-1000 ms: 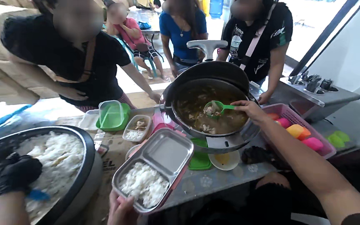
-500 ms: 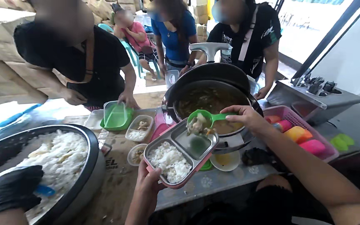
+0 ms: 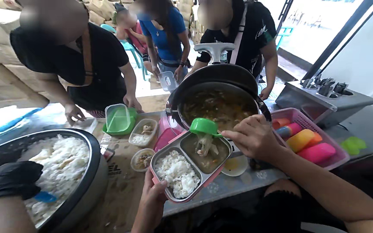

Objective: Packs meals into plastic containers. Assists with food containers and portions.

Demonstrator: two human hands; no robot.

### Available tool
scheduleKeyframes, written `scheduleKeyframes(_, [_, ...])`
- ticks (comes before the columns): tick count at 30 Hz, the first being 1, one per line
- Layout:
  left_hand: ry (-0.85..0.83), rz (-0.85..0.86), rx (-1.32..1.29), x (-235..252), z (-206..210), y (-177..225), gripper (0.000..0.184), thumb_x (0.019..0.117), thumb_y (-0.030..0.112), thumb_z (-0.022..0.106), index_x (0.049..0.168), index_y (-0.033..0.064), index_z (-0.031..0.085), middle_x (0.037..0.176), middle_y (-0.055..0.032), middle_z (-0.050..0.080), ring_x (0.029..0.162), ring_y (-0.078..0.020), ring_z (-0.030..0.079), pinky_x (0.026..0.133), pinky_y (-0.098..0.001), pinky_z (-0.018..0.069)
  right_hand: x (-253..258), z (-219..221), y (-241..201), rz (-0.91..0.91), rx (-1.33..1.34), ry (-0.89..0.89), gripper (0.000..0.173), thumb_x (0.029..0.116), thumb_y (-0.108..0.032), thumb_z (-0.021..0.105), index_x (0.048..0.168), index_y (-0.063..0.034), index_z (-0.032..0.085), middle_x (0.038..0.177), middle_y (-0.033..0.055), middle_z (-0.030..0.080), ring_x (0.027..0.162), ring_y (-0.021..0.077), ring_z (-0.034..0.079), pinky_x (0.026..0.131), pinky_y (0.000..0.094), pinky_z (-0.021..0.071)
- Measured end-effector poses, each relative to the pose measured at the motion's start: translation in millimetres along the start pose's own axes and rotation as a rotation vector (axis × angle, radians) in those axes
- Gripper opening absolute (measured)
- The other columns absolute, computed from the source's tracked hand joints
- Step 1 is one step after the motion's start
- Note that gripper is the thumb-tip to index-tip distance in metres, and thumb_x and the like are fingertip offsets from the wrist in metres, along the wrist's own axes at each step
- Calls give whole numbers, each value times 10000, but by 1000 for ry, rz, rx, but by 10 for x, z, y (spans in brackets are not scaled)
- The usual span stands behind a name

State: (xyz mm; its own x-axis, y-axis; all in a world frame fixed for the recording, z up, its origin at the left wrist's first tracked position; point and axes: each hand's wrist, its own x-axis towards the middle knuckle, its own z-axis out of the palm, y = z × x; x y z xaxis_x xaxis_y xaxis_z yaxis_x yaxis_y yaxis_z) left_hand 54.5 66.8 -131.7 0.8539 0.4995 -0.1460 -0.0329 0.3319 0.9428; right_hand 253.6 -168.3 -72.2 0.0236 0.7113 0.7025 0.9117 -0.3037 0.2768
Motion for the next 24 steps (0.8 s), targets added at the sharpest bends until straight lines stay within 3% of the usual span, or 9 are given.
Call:
scheduleKeyframes(3, [-22,-9,-48,-8,18,-22,746,842,142,481,1513,104,157,1143,43,647,910,-49,715,715,-248,631,-36,0,-3,-58,26,-20,228,972,-137,578,1098,-200,757,862,40,691,868,228,627,884,385,436])
scheduleKeyframes(10, [-33,-26,-82,-9,44,-75,730,814,151,508,1478,114,207,1112,56,663,904,-47,718,705,-249,630,-47,-90,91,39,4,82,210,983,-163,596,1104,-193,765,853,54,662,905,232,605,902,385,411])
scheduleKeyframes(16, [4,25,-78,9,-40,-96,767,812,126,509,1501,114,171,1137,64,650,901,-34,713,710,-237,630,-99,-144,412,360,85,59,225,970,-157,623,1133,-78,757,945,134,702,862,291,649,777,469,484])
scheduleKeyframes(18, [39,35,-85,1,-100,-121,726,816,123,496,1480,120,202,1107,78,656,886,-23,711,701,-228,625,-221,-89,630,425,64,-19,232,943,-122,648,1139,-75,761,956,157,699,871,334,652,783,516,479])
scheduleKeyframes(21, [90,64,-40,-6,-262,-183,727,823,127,490,1483,108,187,1100,97,626,892,10,688,712,-212,612,-437,-1,846,462,9,-284,224,902,-70,696,1112,-72,771,948,199,702,920,421,668,845,627,484])
scheduleKeyframes(24, [113,76,-5,-18,-435,-209,695,864,86,438,1494,108,145,1121,106,590,914,38,664,748,-202,599,-536,89,899,464,29,-505,209,895,-57,723,1097,-75,775,1005,202,724,981,437,676,871,647,490])
